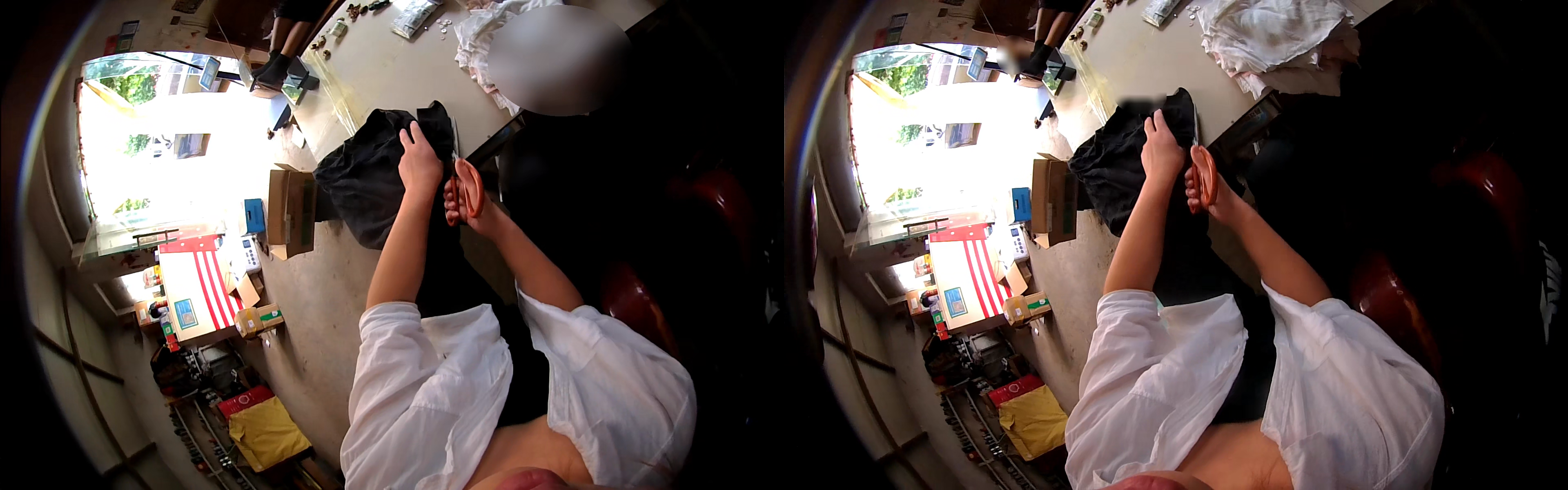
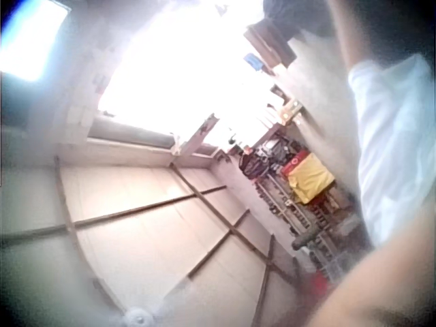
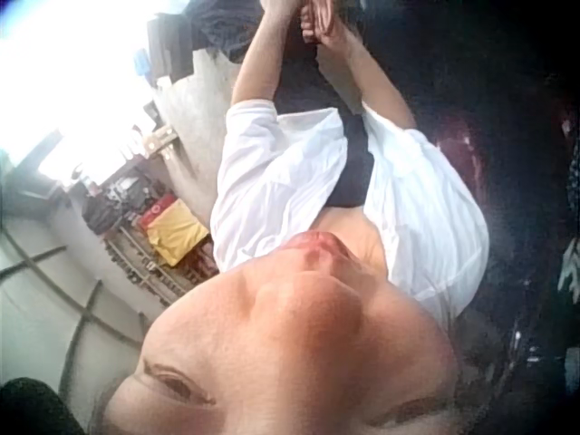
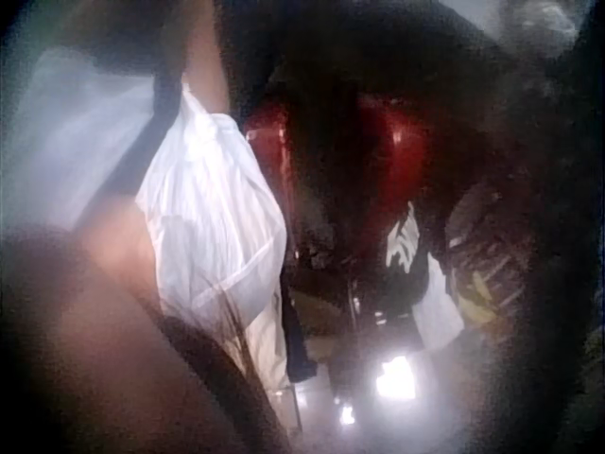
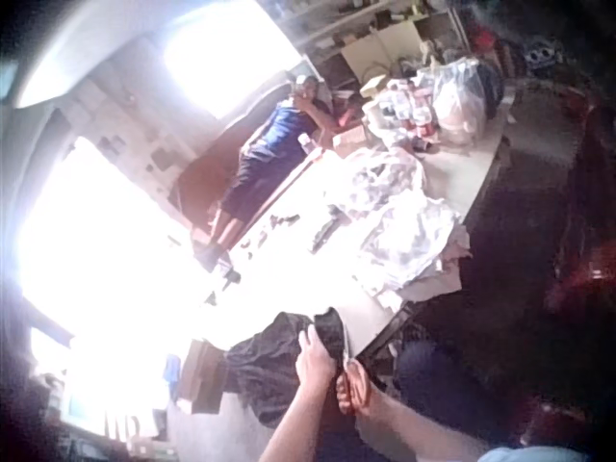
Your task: The person uses orange-handled scissors to cut a white cloth into strips on a table. They then retrieve a black t-shirt from a plastic bag and cut it into strips as well. The cut pieces are placed on the table.
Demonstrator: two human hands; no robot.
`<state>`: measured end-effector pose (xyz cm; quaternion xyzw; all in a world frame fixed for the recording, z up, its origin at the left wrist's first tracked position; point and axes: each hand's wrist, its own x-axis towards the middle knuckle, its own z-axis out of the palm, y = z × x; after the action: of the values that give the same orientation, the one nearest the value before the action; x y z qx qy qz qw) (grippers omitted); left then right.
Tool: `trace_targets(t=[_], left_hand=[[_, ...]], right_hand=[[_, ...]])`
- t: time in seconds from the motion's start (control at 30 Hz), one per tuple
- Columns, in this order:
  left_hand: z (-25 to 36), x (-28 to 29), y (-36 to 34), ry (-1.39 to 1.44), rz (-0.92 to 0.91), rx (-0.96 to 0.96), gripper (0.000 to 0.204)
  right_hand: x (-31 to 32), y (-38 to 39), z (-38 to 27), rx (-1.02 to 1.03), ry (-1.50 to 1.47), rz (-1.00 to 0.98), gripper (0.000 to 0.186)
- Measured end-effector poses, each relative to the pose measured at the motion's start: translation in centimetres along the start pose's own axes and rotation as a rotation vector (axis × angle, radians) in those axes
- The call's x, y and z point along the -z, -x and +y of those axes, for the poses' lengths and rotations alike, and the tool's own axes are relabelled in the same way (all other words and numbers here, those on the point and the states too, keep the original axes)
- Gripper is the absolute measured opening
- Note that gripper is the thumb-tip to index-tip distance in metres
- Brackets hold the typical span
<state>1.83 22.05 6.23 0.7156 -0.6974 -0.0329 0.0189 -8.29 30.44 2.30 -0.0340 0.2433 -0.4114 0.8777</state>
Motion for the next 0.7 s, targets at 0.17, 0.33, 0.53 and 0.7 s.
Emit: trace_targets(t=[0.17,0.33,0.53,0.7], left_hand=[[0.3,2.1,-0.1,0.118,0.009,-0.476,0.074],[-0.6,0.4,-0.1,-0.052,-0.124,-0.197,0.069],[0.3,0.5,0.7,-0.089,-0.155,0.023,0.069],[0.3,1.7,1.8,0.114,0.200,-0.445,0.043]], right_hand=[[-0.4,0.6,0.0,0.067,0.001,0.029,0.057],[-0.5,0.7,-0.2,0.031,-0.091,0.021,0.058],[0.0,-0.4,-0.1,0.056,-0.205,-0.032,0.059],[-0.2,-0.3,-0.3,0.196,-0.130,-0.130,0.062]])
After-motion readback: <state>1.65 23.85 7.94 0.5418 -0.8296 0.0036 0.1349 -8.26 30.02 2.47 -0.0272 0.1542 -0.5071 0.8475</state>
